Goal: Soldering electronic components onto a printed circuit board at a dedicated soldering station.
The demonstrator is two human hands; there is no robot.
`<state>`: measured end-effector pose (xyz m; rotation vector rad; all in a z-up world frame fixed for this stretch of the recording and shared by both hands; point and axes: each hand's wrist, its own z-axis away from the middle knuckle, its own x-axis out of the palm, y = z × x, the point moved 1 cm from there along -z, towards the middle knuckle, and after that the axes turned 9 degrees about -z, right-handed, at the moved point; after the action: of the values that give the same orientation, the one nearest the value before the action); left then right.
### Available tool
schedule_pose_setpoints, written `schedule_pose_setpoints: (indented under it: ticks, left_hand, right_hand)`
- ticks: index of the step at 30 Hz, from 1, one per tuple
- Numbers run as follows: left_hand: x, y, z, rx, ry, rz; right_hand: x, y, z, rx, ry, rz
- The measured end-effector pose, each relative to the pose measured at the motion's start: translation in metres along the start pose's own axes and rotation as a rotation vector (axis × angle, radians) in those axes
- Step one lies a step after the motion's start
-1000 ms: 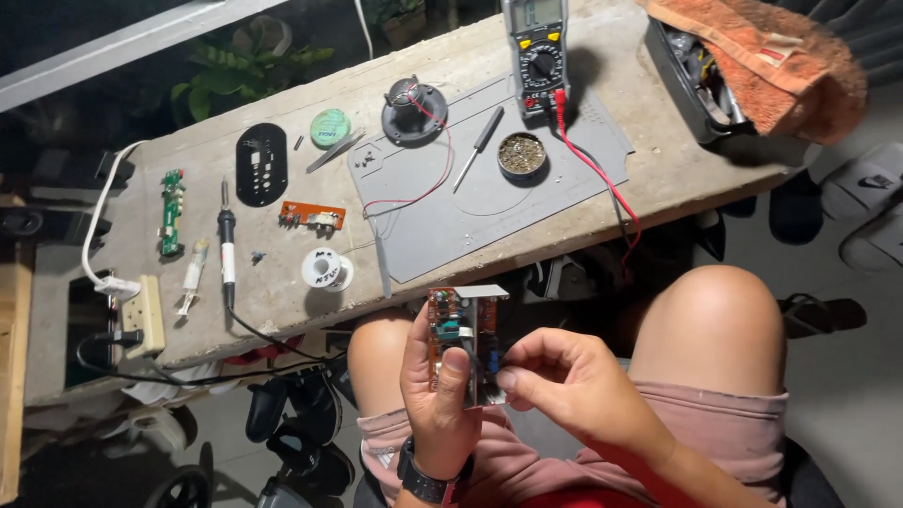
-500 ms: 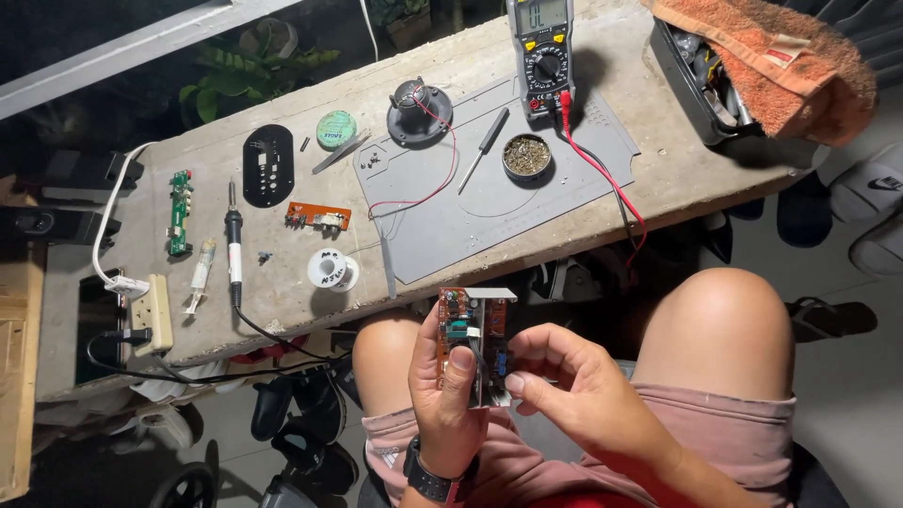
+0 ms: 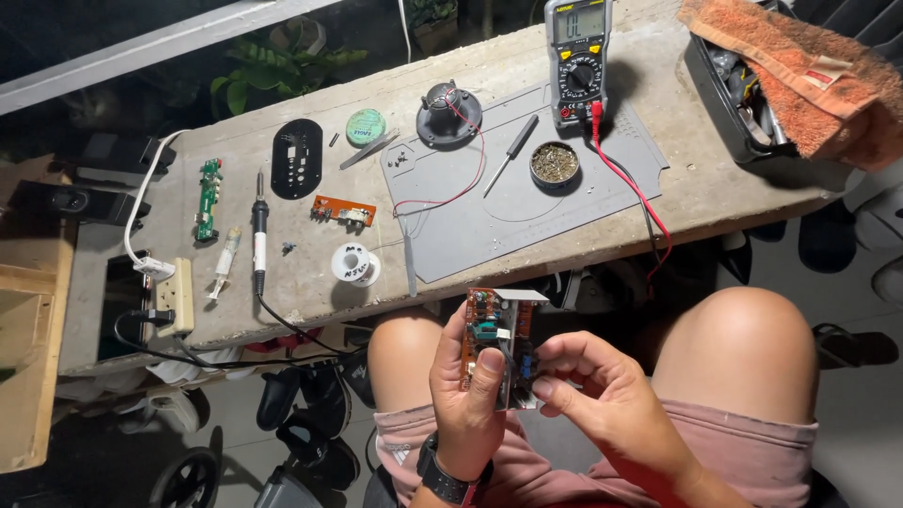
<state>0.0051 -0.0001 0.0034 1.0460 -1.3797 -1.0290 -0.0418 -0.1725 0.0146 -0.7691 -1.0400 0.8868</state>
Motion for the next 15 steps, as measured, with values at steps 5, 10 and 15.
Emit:
schedule_pose_setpoints:
  ticks: [5,10,15]
  left_hand:
    - [0.000,0.003,-0.001,0.021,-0.021,-0.047]
    - [-0.002,-0.001,-0.002,0.030,-0.037,-0.068]
    - [-0.003,-0.008,-0.001,-0.008,-0.027,-0.015]
  right_hand:
    - [0.003,0.000,0.000,0.016,0.043,-0.032]
    - [0.002,0.004,-0.001,-0.008,0.059,-0.079]
    - [0.001,0.009,-0.001,-0.015,0.052,-0.108]
